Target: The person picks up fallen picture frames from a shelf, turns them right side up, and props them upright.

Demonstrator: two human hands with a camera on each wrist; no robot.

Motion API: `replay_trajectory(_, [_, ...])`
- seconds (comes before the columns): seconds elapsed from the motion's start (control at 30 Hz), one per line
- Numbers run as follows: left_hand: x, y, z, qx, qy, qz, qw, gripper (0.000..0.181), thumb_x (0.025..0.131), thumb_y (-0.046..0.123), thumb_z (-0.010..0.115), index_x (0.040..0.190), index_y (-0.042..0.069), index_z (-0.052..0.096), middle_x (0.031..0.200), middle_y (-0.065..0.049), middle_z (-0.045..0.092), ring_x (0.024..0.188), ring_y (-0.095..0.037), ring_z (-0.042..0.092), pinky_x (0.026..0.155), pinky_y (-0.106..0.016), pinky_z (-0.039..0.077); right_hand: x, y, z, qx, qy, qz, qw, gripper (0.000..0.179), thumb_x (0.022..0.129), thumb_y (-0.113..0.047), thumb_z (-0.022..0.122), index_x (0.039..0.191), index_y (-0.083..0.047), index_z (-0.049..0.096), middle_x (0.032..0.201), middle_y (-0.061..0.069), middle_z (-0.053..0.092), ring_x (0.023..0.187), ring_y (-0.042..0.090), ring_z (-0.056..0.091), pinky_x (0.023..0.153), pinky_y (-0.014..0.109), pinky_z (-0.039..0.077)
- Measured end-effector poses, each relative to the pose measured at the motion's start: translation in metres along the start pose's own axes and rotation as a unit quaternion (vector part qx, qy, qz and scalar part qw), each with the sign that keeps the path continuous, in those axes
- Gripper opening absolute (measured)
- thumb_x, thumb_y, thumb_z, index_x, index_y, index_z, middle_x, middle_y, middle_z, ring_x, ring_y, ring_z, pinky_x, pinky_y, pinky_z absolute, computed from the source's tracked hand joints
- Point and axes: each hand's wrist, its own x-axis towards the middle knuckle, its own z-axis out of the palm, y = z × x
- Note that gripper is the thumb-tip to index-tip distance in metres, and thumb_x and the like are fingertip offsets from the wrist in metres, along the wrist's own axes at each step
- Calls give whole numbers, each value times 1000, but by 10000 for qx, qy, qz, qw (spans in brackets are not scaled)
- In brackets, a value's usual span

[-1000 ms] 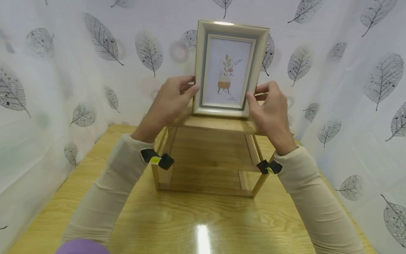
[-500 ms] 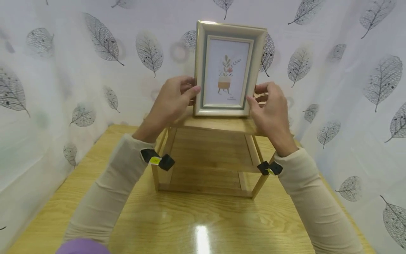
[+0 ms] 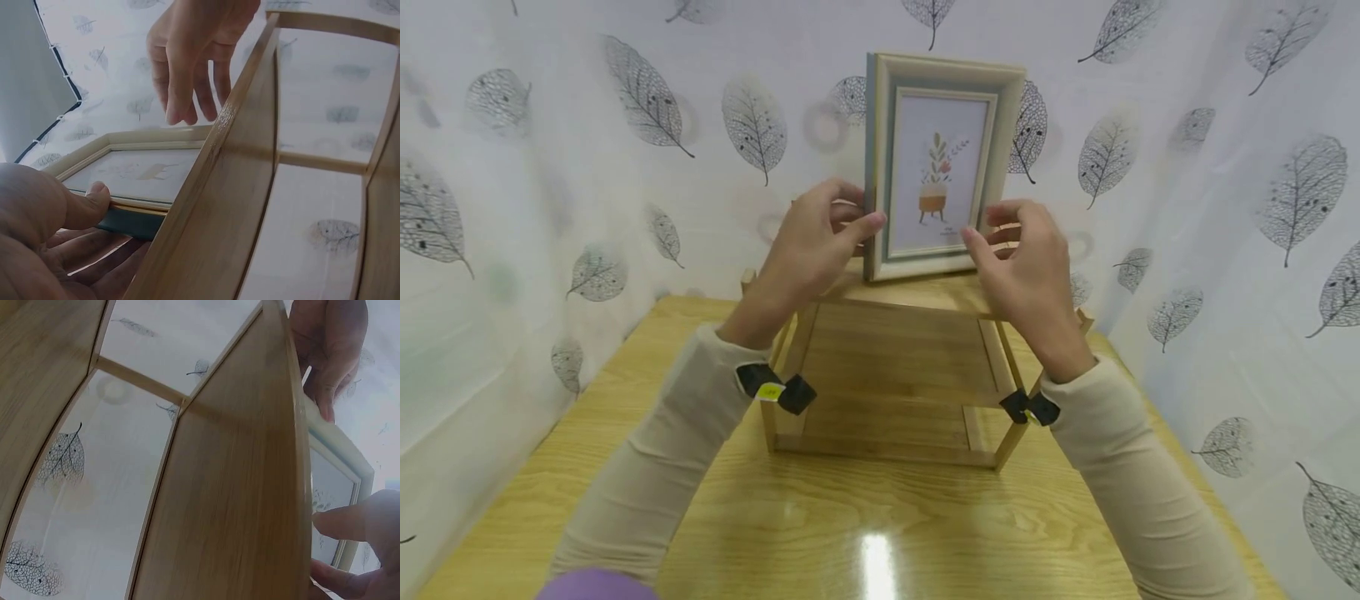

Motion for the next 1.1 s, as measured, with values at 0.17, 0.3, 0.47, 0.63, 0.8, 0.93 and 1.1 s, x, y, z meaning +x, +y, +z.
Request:
replay_trajectory(0.17, [-1, -1, 2, 34, -11, 139, 9999, 29, 98, 8, 65, 122, -5, 55, 119, -20, 70, 105, -28, 71, 81, -28, 60, -3, -6, 4, 208, -88, -32, 9997, 38, 95, -18, 73, 121, 7, 61, 119, 16, 64, 101, 23, 67, 88, 31, 58])
replay_trajectory(0.3, [-3, -1, 5, 161, 20, 238, 9996, 29, 98, 11, 67, 121, -3, 56, 116, -19, 71, 103, -25, 72, 80, -27, 60, -5, -10, 8, 307, -253, -82, 9992, 40, 96, -20, 72, 124, 6, 62, 124, 17, 66, 106, 25, 68, 91, 33, 57])
replay_trajectory(0.47, [-6, 1, 8, 509, 50, 226, 9984, 32, 96, 18, 69, 121, 1, 57, 117, -15, 72, 107, -21, 71, 91, -31, 57, -8, -12, 14, 328, -402, -195, 9985, 39, 98, -20, 69, 129, 4, 63, 131, 17, 65, 113, 28, 68, 90, 32, 58])
replay_trajectory(0.63, [-8, 2, 10, 733, 120, 403, 9964, 31, 96, 19, 71, 118, 2, 57, 116, -13, 73, 111, -20, 70, 97, -33, 54, -13, -16, 21, 343, -406, -488, 9974, 37, 99, -13, 67, 130, 6, 62, 133, 19, 63, 112, 33, 68, 86, 32, 59])
replay_trajectory(0.8, [-8, 3, 13, 633, 78, 518, 9966, 29, 96, 17, 70, 116, 1, 55, 121, -15, 69, 115, -22, 68, 93, -31, 56, -14, -19, 28, 504, -562, -525, 9958, 37, 99, -8, 65, 132, 8, 60, 136, 21, 61, 114, 33, 67, 87, 32, 59])
replay_trajectory(0.93, [-9, 4, 15, 497, -64, 614, 9969, 28, 97, 16, 68, 115, 2, 52, 123, -15, 68, 117, -23, 67, 92, -32, 57, -15, -19, 30, 539, -562, -560, 9954, 37, 99, -9, 65, 132, 8, 60, 134, 23, 61, 115, 33, 67, 87, 31, 59])
replay_trajectory(1.1, [-8, 3, 16, 273, -245, 691, 9969, 31, 98, 16, 67, 120, 2, 50, 122, -15, 69, 117, -23, 67, 90, -34, 58, -15, -20, 31, 494, -484, -693, 9952, 37, 99, -11, 67, 130, 8, 61, 133, 23, 62, 114, 33, 67, 87, 31, 59])
